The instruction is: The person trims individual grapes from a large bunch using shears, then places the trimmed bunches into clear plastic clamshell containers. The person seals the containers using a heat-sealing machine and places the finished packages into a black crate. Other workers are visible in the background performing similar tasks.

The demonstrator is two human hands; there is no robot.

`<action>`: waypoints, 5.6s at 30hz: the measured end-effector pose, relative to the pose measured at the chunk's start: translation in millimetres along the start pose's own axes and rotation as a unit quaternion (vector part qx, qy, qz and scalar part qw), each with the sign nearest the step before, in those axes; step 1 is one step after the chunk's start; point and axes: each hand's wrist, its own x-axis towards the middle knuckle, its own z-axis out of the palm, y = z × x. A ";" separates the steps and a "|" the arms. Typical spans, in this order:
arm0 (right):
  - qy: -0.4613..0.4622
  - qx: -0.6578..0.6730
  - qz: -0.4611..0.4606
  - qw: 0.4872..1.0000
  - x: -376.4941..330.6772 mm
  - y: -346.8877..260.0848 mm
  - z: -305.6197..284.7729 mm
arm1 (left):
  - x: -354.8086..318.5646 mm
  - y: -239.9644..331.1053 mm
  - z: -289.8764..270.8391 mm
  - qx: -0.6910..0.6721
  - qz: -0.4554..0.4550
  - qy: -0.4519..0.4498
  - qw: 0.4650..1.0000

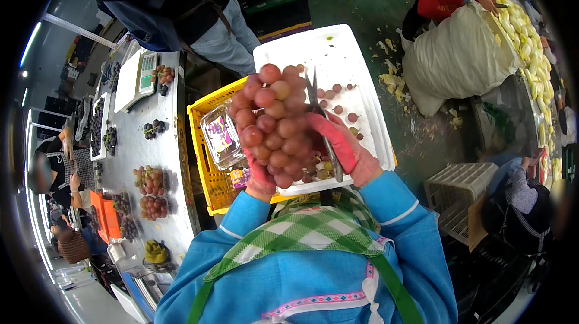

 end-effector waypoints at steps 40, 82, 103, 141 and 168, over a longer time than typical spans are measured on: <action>-0.038 0.045 -0.095 0.994 2.3 107.5 82.9 | -91.9 105.7 -27.8 0.020 0.007 0.007 1.000; 0.072 -0.524 -0.044 0.847 31.8 115.0 153.6 | -143.0 344.5 -231.0 -0.032 0.497 0.074 0.864; 0.143 -0.430 0.066 0.889 88.0 207.7 216.4 | -170.3 500.6 -462.6 0.015 0.480 0.178 0.859; 0.012 -0.244 0.009 0.970 5.8 153.6 132.3 | -178.8 75.2 -143.8 0.175 0.056 0.240 0.953; 0.227 -0.869 -0.016 0.439 77.8 81.2 -9.0 | -253.0 23.8 -116.3 0.063 0.178 0.397 0.898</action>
